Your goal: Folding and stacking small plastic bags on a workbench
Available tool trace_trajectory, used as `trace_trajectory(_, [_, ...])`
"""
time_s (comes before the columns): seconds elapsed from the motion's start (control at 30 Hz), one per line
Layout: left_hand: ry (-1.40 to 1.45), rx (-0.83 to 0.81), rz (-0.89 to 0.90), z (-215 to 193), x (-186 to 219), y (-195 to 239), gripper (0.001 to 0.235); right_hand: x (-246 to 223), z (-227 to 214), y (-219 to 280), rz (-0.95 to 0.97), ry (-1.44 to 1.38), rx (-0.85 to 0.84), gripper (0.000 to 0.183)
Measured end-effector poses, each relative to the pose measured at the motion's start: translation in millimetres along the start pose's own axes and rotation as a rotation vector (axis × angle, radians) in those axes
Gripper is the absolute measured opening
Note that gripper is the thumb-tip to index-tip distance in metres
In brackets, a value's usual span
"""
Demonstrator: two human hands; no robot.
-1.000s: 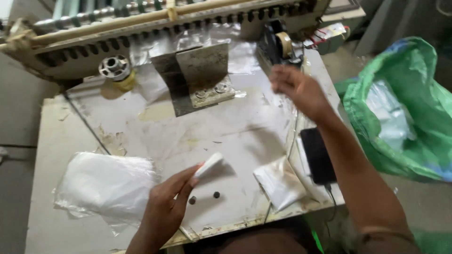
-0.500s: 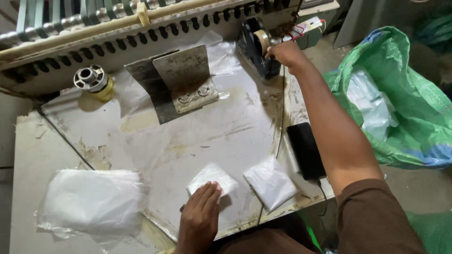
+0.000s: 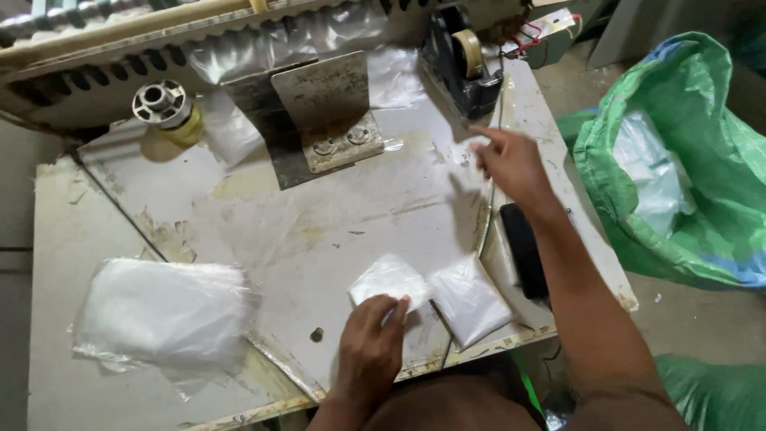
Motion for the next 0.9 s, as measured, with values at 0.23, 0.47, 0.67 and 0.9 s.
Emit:
trace_trajectory(0.23, [0.075, 0.001, 0.111, 23.7, 16.1, -2.5, 0.017, -59.3, 16.3, 208.0, 0.437, -0.084, -0.512, 0.023])
trace_trajectory(0.47, [0.086, -0.023, 0.086, 4.8, 29.6, -31.5, 0.024, -43.5, 9.5, 241.9, 0.432, -0.367, -0.24, 0.015])
trace_trajectory(0.67, [0.672, -0.194, -0.796, -13.4, 23.4, -27.3, 0.03, -34.2, -11.9, 228.0, -0.159, -0.277, -0.137, 0.066])
trace_trajectory(0.9, [0.397, -0.234, -0.353, 58.1, 2.6, -29.0, 0.044, -16.9, -31.3, 239.0, 0.054, 0.119, -0.143, 0.055])
Point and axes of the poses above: each hand's wrist, its own y-axis away from the middle knuckle, its own z-axis out of the palm, x = y × z, the point moved 5 cm from there along -y, towards the middle knuckle, and after that the axes turned 6 degrees about x, right-handed, at the moved point
